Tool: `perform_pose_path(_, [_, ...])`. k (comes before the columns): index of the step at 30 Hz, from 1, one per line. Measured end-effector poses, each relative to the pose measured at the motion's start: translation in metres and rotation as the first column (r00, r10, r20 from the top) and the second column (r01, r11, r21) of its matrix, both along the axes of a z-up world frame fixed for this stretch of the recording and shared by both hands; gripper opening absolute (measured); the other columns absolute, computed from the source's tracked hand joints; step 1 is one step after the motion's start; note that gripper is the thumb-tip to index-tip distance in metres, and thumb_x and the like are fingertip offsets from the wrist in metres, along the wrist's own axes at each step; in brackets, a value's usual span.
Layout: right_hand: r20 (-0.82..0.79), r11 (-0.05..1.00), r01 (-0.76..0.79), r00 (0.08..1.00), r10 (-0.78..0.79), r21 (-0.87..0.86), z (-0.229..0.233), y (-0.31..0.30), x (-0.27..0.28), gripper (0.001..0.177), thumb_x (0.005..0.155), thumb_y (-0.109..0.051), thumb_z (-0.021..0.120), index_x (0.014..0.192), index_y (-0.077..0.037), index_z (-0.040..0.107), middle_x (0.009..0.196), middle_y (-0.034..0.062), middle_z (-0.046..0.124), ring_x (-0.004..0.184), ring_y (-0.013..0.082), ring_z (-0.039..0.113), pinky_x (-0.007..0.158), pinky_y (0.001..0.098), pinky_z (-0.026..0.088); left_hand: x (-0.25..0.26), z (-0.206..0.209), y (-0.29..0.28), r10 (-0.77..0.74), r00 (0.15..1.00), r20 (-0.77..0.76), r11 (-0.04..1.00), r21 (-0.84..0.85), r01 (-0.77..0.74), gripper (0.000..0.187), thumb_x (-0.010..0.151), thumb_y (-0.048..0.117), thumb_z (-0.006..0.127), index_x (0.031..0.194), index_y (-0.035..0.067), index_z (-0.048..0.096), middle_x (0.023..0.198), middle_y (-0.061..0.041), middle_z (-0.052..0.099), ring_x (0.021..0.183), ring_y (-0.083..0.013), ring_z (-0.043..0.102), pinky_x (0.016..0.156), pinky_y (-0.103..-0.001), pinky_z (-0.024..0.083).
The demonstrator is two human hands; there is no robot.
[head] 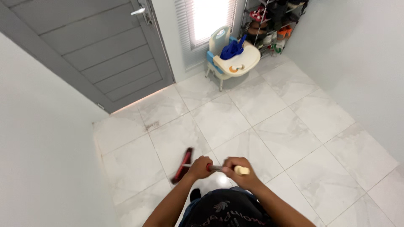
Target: The person sweeps the tiled floor using a long-handled squeegee, pulling it along the floor and into the corners of the room.
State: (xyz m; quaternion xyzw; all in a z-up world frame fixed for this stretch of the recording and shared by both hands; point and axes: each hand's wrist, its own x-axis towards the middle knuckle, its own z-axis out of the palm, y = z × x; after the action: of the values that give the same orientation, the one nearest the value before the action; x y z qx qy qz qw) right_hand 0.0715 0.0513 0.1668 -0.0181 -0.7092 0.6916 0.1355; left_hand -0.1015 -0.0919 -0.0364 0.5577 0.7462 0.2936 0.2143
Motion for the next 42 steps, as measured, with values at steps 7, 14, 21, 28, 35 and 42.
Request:
perform_pose_path(7, [-0.258,0.977,0.153,0.948,-0.188,-0.149,0.083,0.013,0.046,0.034,0.102,-0.013,0.060,0.069,-0.008,0.053,0.056,0.0039,0.052,0.050,0.0144,0.045,0.049,0.0356,0.039,0.015,0.086,0.022,-0.262,0.921,0.289,0.949,-0.098,0.301,0.043,0.090,0.046,0.077,0.070,0.012,0.058,0.069,-0.007,0.060,0.066,-0.0241,0.060,0.064,-0.040,0.048])
perform_pose_path(14, [-0.067,0.940,0.070,0.996,-0.050,0.335,0.123,-0.050,-0.012,0.040,0.099,-0.029,0.066,0.065,-0.010,0.054,0.054,0.0014,0.052,0.047,0.0117,0.049,0.045,0.0312,0.041,0.021,0.051,0.021,-0.625,0.739,0.252,0.780,0.225,0.583,0.030,0.090,0.034,0.069,0.113,0.015,0.075,0.090,-0.007,0.071,0.082,-0.0188,0.070,0.073,-0.031,0.056])
perform_pose_path(21, [0.035,0.967,-0.075,0.997,0.068,0.243,0.090,-0.094,-0.070,0.041,0.095,-0.030,0.077,0.069,-0.008,0.053,0.064,0.0015,0.056,0.056,0.0104,0.053,0.050,0.0289,0.041,-0.006,0.023,-0.024,-0.258,0.526,0.810,0.953,0.125,0.275,0.033,0.096,0.031,0.071,0.115,0.004,0.067,0.104,-0.002,0.073,0.099,-0.0111,0.070,0.082,-0.029,0.059])
perform_pose_path(28, [0.028,0.995,0.071,0.997,-0.070,-0.063,0.010,-0.072,-0.059,0.042,0.100,-0.027,0.073,0.068,-0.009,0.051,0.059,0.0021,0.051,0.056,0.0096,0.043,0.052,0.0286,0.037,-0.063,0.013,-0.047,-0.181,0.916,0.359,0.953,-0.166,0.253,0.027,0.084,0.027,0.078,0.076,0.007,0.061,0.074,-0.009,0.067,0.069,-0.0239,0.066,0.064,-0.039,0.051])
perform_pose_path(35, [-0.197,0.922,0.303,0.915,-0.352,-0.239,-0.016,0.017,0.067,0.038,0.103,-0.018,0.066,0.069,-0.012,0.051,0.059,0.0044,0.051,0.056,0.0183,0.050,0.063,0.0421,0.050,0.000,0.034,0.033,-0.265,0.935,0.237,0.949,-0.109,0.296,0.044,0.086,0.041,0.082,0.067,0.008,0.058,0.064,-0.013,0.059,0.062,-0.0310,0.059,0.060,-0.044,0.045])
perform_pose_path(42, [-0.478,0.930,0.296,0.799,-0.366,-0.218,0.127,0.116,0.188,0.021,0.096,-0.020,0.065,0.081,-0.007,0.055,0.060,0.0049,0.053,0.049,0.0145,0.049,0.047,0.0340,0.040,0.148,0.124,0.180,-0.648,0.699,0.301,0.735,0.007,0.678,0.051,0.086,0.061,0.070,0.074,0.012,0.064,0.065,-0.011,0.063,0.067,-0.0262,0.065,0.063,-0.041,0.051])
